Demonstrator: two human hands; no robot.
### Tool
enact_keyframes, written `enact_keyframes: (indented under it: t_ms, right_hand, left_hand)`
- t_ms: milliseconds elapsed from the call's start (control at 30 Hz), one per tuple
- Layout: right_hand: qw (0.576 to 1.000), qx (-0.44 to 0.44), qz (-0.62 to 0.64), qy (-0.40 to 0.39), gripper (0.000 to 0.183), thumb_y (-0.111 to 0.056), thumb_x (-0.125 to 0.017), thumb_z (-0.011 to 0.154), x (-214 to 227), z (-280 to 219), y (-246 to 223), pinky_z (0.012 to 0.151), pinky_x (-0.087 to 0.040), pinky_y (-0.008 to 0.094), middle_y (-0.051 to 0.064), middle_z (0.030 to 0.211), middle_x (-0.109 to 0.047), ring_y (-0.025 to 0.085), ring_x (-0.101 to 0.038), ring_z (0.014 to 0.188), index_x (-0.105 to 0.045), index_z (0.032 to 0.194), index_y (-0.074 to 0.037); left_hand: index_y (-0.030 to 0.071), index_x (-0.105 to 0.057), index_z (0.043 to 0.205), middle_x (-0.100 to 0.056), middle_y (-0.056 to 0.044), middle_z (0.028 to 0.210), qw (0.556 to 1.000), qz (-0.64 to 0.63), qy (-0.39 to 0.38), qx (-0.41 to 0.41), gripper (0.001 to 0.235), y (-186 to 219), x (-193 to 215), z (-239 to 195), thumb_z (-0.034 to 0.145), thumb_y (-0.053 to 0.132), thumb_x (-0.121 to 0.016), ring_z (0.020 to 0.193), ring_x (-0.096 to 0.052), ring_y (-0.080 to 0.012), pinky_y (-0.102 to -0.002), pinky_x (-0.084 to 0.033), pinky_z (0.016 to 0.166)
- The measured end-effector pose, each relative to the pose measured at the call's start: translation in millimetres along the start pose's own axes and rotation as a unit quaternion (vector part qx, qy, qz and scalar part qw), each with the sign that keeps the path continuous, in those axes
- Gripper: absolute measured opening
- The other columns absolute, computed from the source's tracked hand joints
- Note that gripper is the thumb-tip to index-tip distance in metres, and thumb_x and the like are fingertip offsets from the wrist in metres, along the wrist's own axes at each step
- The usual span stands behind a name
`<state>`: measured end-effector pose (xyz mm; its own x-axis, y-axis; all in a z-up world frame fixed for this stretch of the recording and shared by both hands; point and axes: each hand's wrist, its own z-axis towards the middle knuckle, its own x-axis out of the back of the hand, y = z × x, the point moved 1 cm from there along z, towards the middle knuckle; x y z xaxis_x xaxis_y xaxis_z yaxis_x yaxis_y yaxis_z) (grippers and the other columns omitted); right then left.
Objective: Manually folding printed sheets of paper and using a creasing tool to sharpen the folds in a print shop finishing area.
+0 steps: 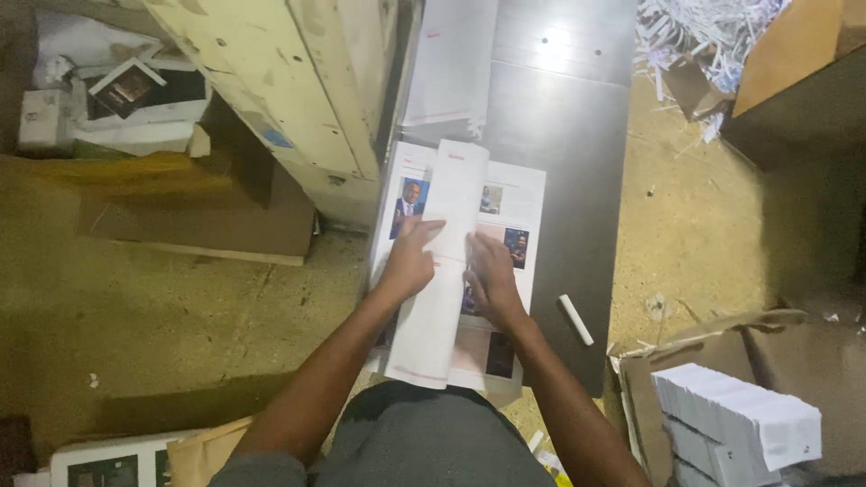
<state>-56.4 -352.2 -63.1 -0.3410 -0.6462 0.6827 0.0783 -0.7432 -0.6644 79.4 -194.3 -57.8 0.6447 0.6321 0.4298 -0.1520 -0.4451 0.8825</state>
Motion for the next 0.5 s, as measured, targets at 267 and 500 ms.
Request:
enact_keyframes:
  t_ms: [267, 500]
  right_hand:
    - [0.991, 0.020, -0.131, 0.008, 0.052, -0.048, -0.050, 0.103, -56, 28, 2, 0.123, -0.028, 0.053, 0.020, 0.171, -0.025, 0.043, -0.028, 0.155, -0.055, 0.152, -0.033]
    - [0.991, 0.010, -0.133, -0.018, 0.051, -0.037, -0.061, 0.095, -59, 36, -12, 0.123, -0.028, 0.058, 0.022, 0.171, -0.024, 0.051, -0.025, 0.155, -0.060, 0.145, -0.027]
  left_hand:
    - [-0.009, -0.044, 0.151, -0.026, -0.033, 0.166, 0.967, 0.249, -0.053, -0.012, 0.071, 31, 32, -27, 0.082, -0.011, -0.063, 0.157, -0.018, -0.0483, -0.055, -0.021, 0.130]
    - [-0.011, -0.023, 0.159, -0.025, -0.035, 0.165, 0.911, 0.361, -0.190, -0.061, 0.125, 42, 41, -48, 0.063, 0.023, -0.095, 0.155, -0.016, -0.0542, -0.061, -0.019, 0.126]
